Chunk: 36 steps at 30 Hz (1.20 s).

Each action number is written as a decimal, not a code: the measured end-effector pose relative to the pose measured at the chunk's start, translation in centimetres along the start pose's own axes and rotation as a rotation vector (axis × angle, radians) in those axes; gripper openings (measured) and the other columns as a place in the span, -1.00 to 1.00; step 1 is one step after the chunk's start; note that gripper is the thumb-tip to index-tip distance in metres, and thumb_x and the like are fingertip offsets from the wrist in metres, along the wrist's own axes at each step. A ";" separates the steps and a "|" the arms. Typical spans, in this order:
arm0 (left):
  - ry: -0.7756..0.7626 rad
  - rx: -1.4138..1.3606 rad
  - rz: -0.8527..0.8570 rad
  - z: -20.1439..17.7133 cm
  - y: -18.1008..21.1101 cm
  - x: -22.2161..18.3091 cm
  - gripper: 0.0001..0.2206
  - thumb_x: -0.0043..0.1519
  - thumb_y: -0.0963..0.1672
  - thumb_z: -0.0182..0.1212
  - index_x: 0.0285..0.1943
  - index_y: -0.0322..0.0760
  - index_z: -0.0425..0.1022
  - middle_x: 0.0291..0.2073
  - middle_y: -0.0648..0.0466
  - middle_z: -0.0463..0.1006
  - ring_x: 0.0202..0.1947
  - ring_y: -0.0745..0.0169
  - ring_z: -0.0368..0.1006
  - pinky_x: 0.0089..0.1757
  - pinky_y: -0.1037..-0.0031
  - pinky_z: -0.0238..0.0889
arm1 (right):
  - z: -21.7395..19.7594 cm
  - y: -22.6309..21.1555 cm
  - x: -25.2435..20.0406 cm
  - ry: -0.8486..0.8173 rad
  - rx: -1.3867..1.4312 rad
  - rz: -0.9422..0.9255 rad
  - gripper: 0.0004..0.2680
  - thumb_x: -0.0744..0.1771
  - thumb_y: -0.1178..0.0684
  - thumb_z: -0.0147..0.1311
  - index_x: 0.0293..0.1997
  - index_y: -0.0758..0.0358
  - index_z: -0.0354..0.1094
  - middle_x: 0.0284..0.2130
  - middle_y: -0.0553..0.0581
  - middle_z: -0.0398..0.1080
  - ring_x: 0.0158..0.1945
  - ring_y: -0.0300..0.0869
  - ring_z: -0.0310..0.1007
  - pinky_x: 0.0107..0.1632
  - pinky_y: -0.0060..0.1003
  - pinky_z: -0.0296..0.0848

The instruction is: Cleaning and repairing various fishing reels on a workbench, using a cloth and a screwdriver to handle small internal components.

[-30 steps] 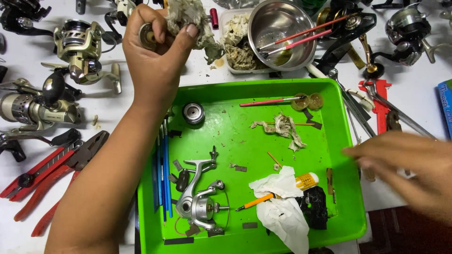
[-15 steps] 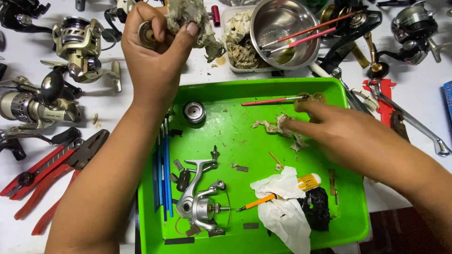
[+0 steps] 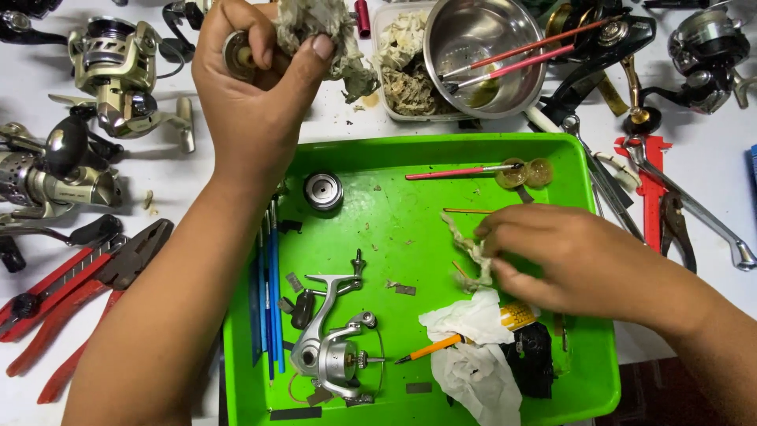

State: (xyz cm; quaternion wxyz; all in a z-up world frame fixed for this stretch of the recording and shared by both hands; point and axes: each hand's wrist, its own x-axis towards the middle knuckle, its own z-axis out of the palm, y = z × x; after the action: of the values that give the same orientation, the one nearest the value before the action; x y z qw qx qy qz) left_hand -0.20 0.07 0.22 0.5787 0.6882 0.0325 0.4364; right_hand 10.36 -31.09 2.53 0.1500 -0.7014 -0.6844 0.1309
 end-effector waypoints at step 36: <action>0.016 -0.038 -0.028 0.3 -0.3 -0.2 -0.69 0.30 -0.19 0.34 -0.26 -0.10 0.17 -0.41 0.23 0.15 -0.44 0.47 0.05 -0.34 0.57 -0.03 | 2.2 -0.1 5.6 0.080 -0.189 0.189 -0.76 0.35 0.04 0.13 0.04 0.39 0.49 -0.20 0.29 0.53 -0.27 0.06 0.56 -0.16 -0.01 0.59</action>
State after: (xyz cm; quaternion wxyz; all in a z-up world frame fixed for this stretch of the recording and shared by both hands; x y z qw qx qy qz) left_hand 0.00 -0.13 -0.13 0.5975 0.6729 0.0383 0.4345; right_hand 9.56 -25.47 0.71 0.0971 -0.7785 -0.6180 0.0514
